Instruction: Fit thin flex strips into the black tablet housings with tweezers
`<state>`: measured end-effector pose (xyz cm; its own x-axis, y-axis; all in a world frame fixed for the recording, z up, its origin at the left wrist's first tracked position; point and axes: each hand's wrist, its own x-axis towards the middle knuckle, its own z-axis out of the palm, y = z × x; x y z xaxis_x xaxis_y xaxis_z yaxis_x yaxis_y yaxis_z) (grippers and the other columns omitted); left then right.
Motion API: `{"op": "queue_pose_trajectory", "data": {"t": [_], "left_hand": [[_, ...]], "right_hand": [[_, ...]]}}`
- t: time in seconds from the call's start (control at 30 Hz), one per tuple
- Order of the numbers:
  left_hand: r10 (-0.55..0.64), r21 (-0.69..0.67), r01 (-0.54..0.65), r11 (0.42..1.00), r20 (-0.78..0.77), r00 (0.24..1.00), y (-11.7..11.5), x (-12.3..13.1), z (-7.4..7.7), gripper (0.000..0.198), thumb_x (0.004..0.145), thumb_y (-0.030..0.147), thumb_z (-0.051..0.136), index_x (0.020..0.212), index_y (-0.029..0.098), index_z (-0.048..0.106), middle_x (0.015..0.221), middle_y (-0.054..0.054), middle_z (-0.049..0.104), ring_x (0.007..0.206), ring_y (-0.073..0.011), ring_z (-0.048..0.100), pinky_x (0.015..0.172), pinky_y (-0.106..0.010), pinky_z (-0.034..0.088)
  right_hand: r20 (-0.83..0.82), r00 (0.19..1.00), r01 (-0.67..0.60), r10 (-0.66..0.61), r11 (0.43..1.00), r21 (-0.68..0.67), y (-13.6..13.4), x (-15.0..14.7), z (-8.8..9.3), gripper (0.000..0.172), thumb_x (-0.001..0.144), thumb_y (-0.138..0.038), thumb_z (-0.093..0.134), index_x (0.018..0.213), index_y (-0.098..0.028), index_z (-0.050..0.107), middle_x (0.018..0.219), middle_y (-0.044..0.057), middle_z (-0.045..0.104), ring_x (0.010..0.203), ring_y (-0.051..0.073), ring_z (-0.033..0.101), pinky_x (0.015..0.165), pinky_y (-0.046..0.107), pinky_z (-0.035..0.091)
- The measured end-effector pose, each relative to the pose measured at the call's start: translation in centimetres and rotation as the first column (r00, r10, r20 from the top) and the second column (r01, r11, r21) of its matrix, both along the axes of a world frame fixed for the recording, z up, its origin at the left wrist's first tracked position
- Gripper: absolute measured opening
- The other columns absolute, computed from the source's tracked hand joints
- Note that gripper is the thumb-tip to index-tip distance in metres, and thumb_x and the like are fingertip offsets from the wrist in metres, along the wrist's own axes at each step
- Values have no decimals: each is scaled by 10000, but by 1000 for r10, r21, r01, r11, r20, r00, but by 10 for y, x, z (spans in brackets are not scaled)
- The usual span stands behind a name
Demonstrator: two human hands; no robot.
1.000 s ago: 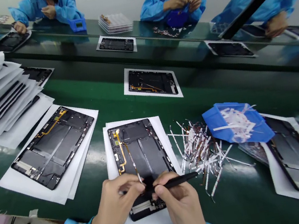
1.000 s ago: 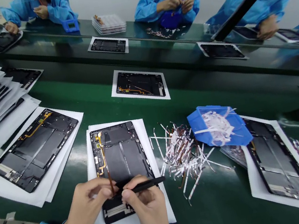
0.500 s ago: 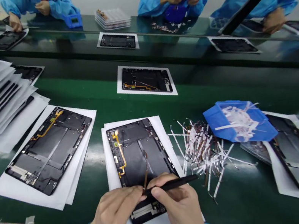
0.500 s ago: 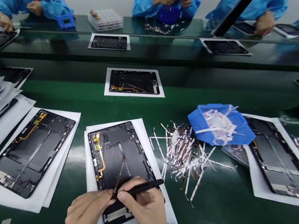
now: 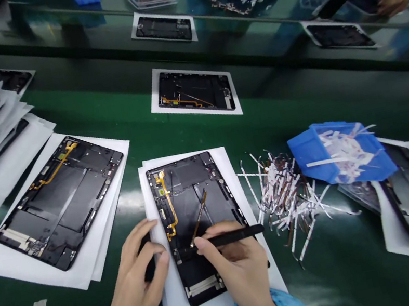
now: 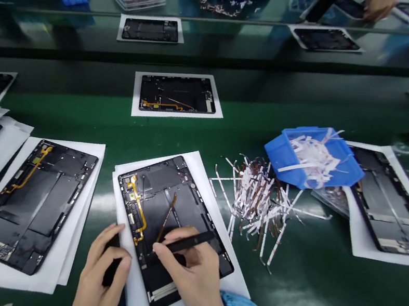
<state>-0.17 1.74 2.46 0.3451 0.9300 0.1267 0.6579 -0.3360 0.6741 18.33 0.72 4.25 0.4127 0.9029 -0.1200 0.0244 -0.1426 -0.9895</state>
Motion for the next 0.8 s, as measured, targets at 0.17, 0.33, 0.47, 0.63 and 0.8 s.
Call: {"op": "queue_pose_trajectory", "data": {"t": [0.17, 0.33, 0.47, 0.63, 0.8], "left_hand": [[-58, -67, 50, 996, -120, 991, -1, 6, 4, 100, 952, 176, 460, 930, 222, 546, 1513, -105, 372, 1477, -355, 226, 1071, -643, 373], [-31, -33, 26, 999, -158, 987, 1, 14, 3, 71, 896, 154, 505, 884, 223, 493, 1475, -126, 378, 1468, -376, 220, 1036, -640, 376], [-16, -27, 12, 1000, -161, 987, 1, 15, 2, 73, 892, 163, 515, 874, 226, 482, 1468, -121, 391, 1458, -365, 247, 1038, -626, 378], [-50, -19, 47, 999, -196, 979, 1, 12, 2, 44, 920, 185, 502, 926, 227, 488, 1490, -133, 375, 1463, -365, 237, 1041, -623, 380], [-67, -9, 67, 998, -232, 970, 0, 11, 2, 36, 926, 198, 498, 955, 219, 499, 1515, -144, 352, 1468, -383, 228, 1044, -627, 388]], "right_hand": [[-44, 996, -87, 84, 992, -89, 4, -5, -5, 155, 765, -246, 780, 743, -197, 635, 679, -14, 635, 560, 139, 673, 529, 217, 585], [-42, 991, -127, 124, 987, -96, 1, -5, -4, 178, 768, -238, 772, 692, -196, 618, 667, -19, 620, 554, 130, 670, 530, 208, 589], [-15, 992, -126, 125, 989, -83, 1, -5, -5, 162, 772, -226, 764, 692, -195, 627, 670, -18, 622, 571, 125, 670, 535, 200, 586], [-44, 991, -130, 126, 987, -90, 0, -5, -6, 158, 776, -238, 760, 700, -191, 630, 663, -17, 624, 558, 129, 670, 532, 213, 589], [-52, 990, -135, 130, 986, -98, 1, -5, -5, 158, 773, -241, 763, 698, -193, 632, 671, -17, 629, 573, 129, 672, 543, 213, 591]]}}
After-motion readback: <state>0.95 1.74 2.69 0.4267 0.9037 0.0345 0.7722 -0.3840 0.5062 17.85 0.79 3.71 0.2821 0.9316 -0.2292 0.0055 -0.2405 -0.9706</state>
